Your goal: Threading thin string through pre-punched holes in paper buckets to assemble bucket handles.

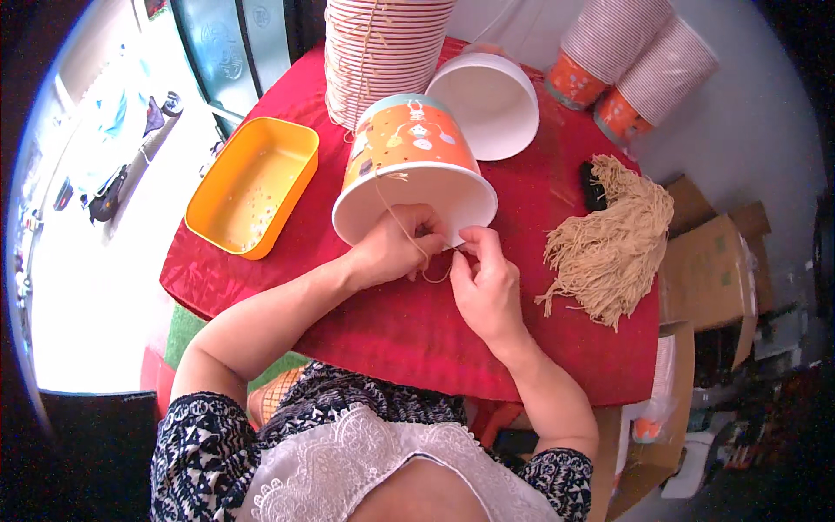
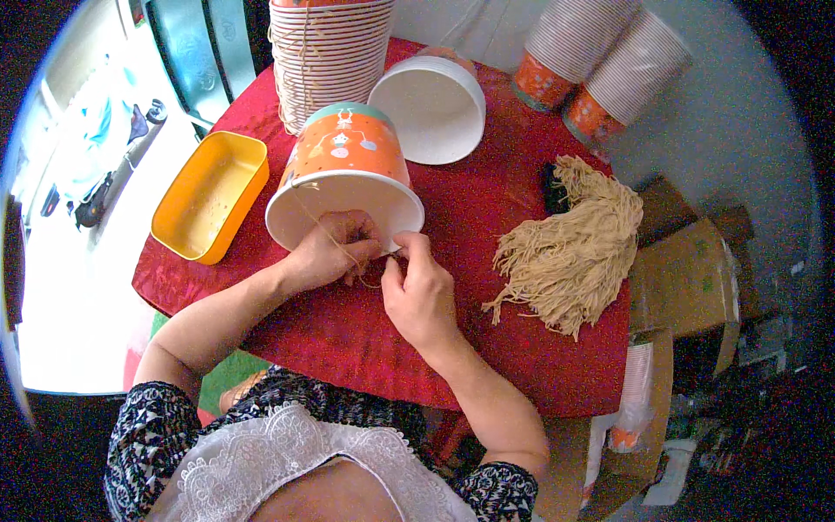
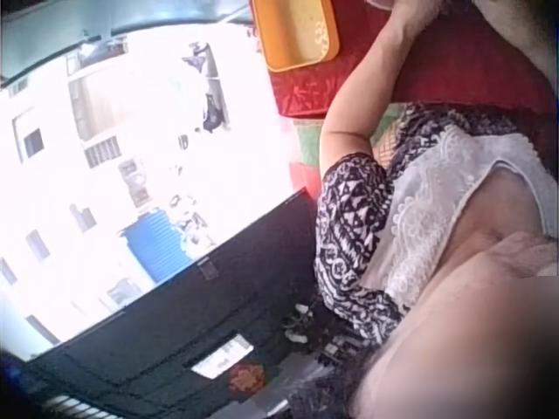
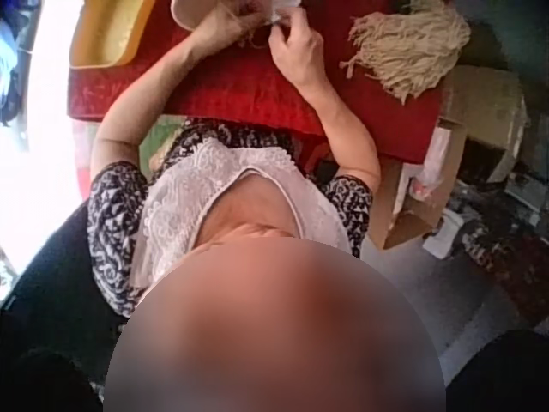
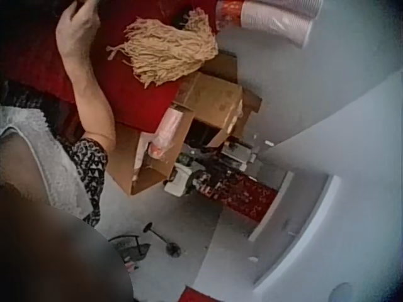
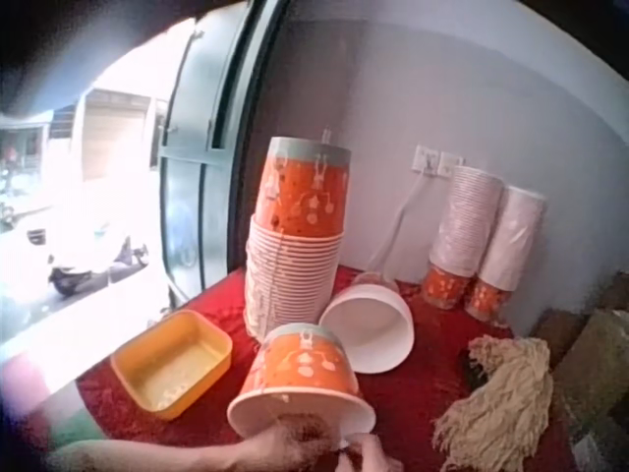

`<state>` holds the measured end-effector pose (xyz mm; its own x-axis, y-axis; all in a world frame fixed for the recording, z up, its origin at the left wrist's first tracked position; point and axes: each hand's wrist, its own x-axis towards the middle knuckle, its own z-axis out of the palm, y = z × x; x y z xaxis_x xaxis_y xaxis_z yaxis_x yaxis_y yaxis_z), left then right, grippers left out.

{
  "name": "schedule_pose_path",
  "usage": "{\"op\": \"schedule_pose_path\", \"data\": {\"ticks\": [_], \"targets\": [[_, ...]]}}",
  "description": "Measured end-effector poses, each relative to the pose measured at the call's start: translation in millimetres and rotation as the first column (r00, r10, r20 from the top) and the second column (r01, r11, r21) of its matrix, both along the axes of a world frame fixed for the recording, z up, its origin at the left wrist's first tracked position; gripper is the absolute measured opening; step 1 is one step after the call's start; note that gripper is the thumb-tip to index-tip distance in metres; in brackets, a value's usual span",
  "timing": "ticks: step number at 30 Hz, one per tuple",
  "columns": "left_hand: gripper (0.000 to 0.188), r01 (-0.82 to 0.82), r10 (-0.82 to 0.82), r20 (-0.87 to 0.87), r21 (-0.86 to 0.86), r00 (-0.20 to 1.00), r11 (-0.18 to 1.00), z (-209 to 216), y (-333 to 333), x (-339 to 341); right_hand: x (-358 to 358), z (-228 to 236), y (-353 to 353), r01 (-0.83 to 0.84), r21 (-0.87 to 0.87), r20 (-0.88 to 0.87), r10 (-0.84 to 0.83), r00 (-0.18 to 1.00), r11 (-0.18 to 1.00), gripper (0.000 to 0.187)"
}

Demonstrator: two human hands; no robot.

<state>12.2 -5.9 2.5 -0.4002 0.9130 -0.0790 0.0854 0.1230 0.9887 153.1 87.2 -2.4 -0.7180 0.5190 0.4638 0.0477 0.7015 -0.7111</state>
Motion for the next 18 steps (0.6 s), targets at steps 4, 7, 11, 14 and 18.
{"op": "schedule_pose_path", "data": {"ticks": [4,7,11,14,18], "targets": [[0.010,-0.022,0.022,0.013,0.019,1.000,1.000,3,1,2,-7,-10,2,-0.013,-0.044,0.111,0.018,0.994,0.999,0.028],[0.010,-0.019,0.017,0.041,0.035,0.999,0.999,-1,1,1,-6,-7,0,0.006,-0.115,0.175,0.014,0.985,0.993,0.025],[0.010,-0.028,0.027,0.018,0.053,0.999,0.998,1,-1,2,-10,-11,1,-0.006,-0.109,0.091,0.016,0.996,0.994,0.019],[0.010,-0.028,0.027,0.010,0.067,1.000,0.997,-1,-1,2,-11,-14,1,-0.003,-0.075,0.071,0.008,0.997,0.997,0.014],[0.011,-0.043,0.042,0.014,0.066,0.999,0.997,-3,-1,1,-14,-17,3,0.019,-0.024,0.054,-0.018,0.998,1.000,0.009]]}}
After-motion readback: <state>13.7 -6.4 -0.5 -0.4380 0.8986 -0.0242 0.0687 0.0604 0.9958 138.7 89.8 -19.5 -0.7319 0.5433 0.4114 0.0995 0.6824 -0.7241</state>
